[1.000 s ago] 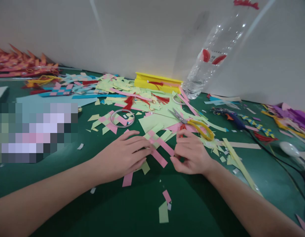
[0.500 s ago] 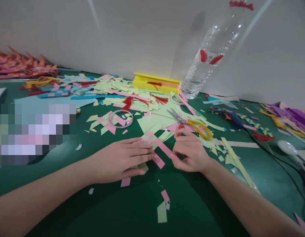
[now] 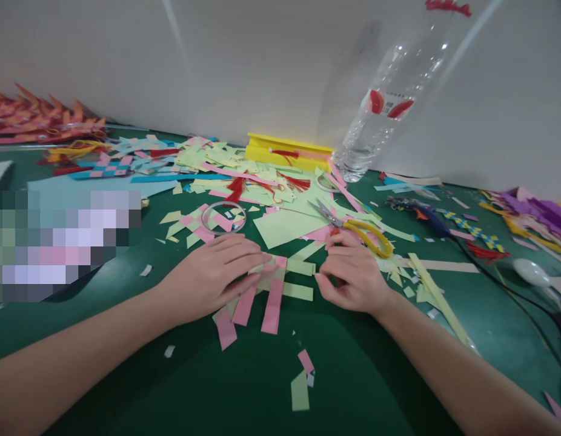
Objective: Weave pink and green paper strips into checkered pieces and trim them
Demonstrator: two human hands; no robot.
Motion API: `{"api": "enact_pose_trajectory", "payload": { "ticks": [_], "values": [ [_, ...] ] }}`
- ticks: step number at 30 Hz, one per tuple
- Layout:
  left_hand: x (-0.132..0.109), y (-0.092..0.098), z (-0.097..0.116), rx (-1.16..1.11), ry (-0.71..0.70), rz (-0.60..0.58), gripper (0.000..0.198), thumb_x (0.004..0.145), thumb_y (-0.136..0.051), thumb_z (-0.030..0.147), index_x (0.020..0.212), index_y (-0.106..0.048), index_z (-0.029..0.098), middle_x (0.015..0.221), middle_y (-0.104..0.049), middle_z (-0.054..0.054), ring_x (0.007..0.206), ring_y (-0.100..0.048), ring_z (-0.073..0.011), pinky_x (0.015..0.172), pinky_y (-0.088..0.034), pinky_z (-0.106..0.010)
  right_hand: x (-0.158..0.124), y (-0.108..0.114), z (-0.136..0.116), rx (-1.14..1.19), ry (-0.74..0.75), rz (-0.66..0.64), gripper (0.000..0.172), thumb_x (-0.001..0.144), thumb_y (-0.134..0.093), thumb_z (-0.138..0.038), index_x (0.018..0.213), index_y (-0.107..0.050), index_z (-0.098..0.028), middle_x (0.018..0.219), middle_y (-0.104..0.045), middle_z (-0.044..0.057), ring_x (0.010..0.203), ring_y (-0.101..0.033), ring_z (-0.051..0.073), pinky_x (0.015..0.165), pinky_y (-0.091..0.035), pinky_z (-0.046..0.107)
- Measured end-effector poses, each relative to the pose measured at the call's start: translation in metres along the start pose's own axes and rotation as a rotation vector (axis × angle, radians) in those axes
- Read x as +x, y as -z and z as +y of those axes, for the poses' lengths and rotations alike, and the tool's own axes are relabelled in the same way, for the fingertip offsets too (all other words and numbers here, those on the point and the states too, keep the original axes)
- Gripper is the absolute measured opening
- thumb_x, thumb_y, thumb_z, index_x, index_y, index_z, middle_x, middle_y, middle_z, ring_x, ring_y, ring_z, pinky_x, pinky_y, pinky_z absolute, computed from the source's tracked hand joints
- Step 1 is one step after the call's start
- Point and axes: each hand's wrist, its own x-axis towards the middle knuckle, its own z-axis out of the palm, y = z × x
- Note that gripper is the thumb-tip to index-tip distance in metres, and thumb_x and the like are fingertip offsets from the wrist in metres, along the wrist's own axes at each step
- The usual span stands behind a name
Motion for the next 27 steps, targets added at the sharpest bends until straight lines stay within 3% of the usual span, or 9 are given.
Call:
{"api": "enact_pose_trajectory", "payload": {
  "ticks": [8,21,27],
  "values": [
    [-0.0047,-0.0043,-0.0083,-0.067,0.118,-0.196,0.032,0.096,-0.040,0.032,0.122,-0.056,0.022,0.121,-0.062,-0.006,0.115,-0.054,-0.0210,0.104,-0.038,-0.043,-0.0006,0.0002,0.0043,-0.122,-0.003,0.021,0.031,0.078,-0.054,-0.010,0.052,-0.040,-0.021,0.047,-0.038,-0.006,0.048,-0.030,0.009,0.070,-0.049,0.030],
    [-0.0065,-0.0054,-0.0105,-0.070,0.151,-0.242,0.033,0.095,-0.043,0.034,0.124,-0.055,0.023,0.126,-0.060,-0.005,0.120,-0.051,-0.0216,0.108,-0.033,-0.046,-0.0015,-0.0005,0.0042,-0.149,-0.009,-0.004,0.033,0.078,-0.053,-0.011,0.051,-0.037,-0.020,0.046,-0.036,-0.007,0.047,-0.029,0.008,0.072,-0.049,0.030],
    [-0.0028,-0.0019,-0.0063,-0.092,0.088,-0.289,0.043,0.089,-0.055,0.035,0.131,-0.048,0.028,0.133,-0.055,-0.003,0.126,-0.046,-0.0218,0.114,-0.018,-0.050,0.0001,0.0004,0.0036,-0.140,-0.015,-0.028,0.034,0.079,-0.052,-0.011,0.051,-0.037,-0.021,0.046,-0.036,-0.007,0.046,-0.028,0.008,0.073,-0.048,0.031]
  ]
}}
